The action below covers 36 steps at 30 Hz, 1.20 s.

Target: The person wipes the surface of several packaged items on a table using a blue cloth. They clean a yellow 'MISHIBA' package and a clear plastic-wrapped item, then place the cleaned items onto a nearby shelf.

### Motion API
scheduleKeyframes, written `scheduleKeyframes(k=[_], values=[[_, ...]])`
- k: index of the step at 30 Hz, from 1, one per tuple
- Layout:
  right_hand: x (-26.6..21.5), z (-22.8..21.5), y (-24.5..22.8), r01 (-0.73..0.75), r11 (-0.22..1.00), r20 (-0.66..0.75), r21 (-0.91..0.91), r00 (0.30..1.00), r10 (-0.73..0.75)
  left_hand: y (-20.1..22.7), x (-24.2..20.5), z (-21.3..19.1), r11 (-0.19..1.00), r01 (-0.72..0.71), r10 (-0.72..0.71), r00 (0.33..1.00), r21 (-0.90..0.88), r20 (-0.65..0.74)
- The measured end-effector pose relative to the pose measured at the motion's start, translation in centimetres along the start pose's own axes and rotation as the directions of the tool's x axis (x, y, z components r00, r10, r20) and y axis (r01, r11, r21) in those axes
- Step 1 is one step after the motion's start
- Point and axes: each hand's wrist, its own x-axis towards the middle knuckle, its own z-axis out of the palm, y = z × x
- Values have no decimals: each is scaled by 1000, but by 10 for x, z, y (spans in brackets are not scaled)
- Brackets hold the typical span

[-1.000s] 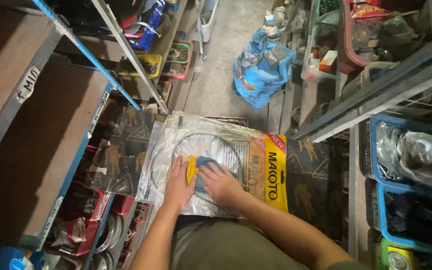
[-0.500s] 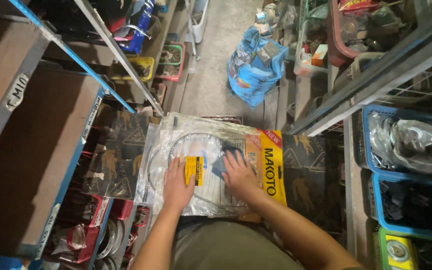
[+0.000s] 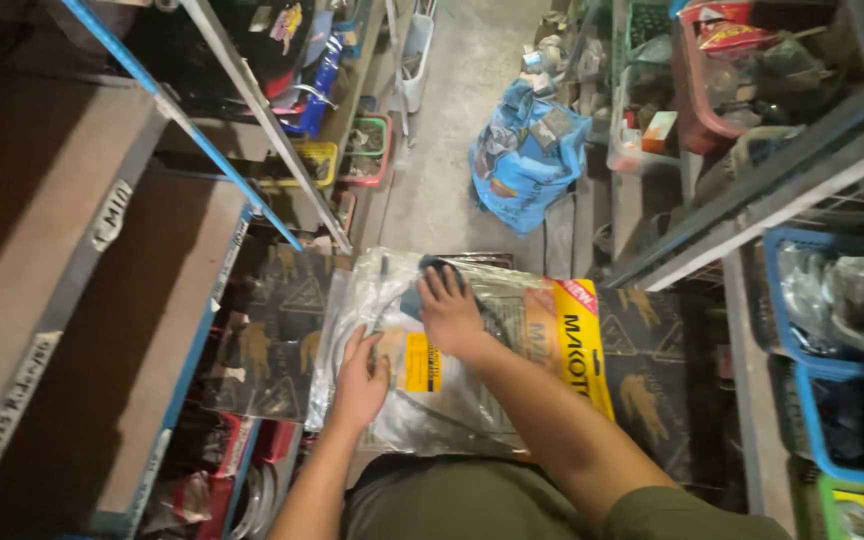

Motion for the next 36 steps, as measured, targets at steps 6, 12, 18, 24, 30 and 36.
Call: scheduleKeyframes(k=[6,12,18,24,30,36], values=[[31,-28,-72,67,991,414,117,904,-110,-13,28,-18,993,-119,115,984,-18,-133],[3,-134,-126,102,835,344,541,879,-331,-15,69,-2,971,-238,238,971,22,-19],[-54,-169,-94,-129,864,417,487,903,-100,-55,69,36,825,-430,450,892,365,35],[-116,-176,-44,-482,852,269,-202,810,522,-53,61,42,754,-487,518,854,440,57],[-113,-151,-1,-486,839,429,-245,722,543,-34,19,52,751,-367,395,916,549,72],[-89,-161,10,-350,934,522,73,812,263,-36,9,69,741,-171,293,952,650,-83]])
